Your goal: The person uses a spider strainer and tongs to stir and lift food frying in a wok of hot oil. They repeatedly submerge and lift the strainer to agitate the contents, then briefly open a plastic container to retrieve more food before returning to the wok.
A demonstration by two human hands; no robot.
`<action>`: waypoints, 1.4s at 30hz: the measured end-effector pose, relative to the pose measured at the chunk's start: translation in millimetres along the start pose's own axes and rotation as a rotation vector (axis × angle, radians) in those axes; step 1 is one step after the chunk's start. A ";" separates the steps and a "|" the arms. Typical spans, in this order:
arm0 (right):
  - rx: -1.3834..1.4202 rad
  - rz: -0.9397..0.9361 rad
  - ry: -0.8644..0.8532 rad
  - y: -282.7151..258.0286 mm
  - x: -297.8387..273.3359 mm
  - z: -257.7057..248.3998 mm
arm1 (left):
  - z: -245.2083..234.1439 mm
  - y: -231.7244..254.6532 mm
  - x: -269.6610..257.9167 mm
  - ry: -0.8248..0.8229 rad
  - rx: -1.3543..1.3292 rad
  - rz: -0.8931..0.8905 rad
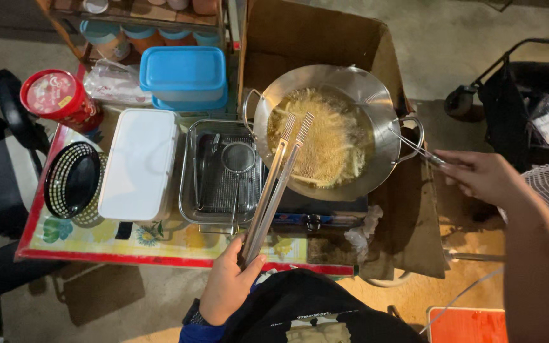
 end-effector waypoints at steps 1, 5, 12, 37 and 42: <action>-0.010 0.040 -0.007 -1.4 0.3 -5.0 | 0.5 -0.5 -0.9 0.001 0.010 -0.043; -0.130 0.167 -0.022 -12.1 8.4 -23.5 | 1.1 1.8 -1.9 -0.007 0.023 -0.136; -0.052 0.104 -0.123 -13.6 25.3 -23.2 | 5.3 1.3 -7.5 -0.005 -0.026 -0.099; -0.204 0.168 -0.114 -31.6 7.3 -32.1 | -0.6 6.4 -12.6 -0.006 0.046 -0.150; -0.089 0.108 -0.078 -28.5 5.2 -42.1 | -1.7 6.4 -10.9 -0.006 0.015 -0.107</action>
Point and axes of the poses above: each hand's wrist, its own x-axis towards the middle knuckle, its own z-axis out of the palm, y = z × x, the point moved 1 cm from there along x, towards the middle knuckle, and after that the axes turned 6 degrees about -z, right-handed, at the moved point
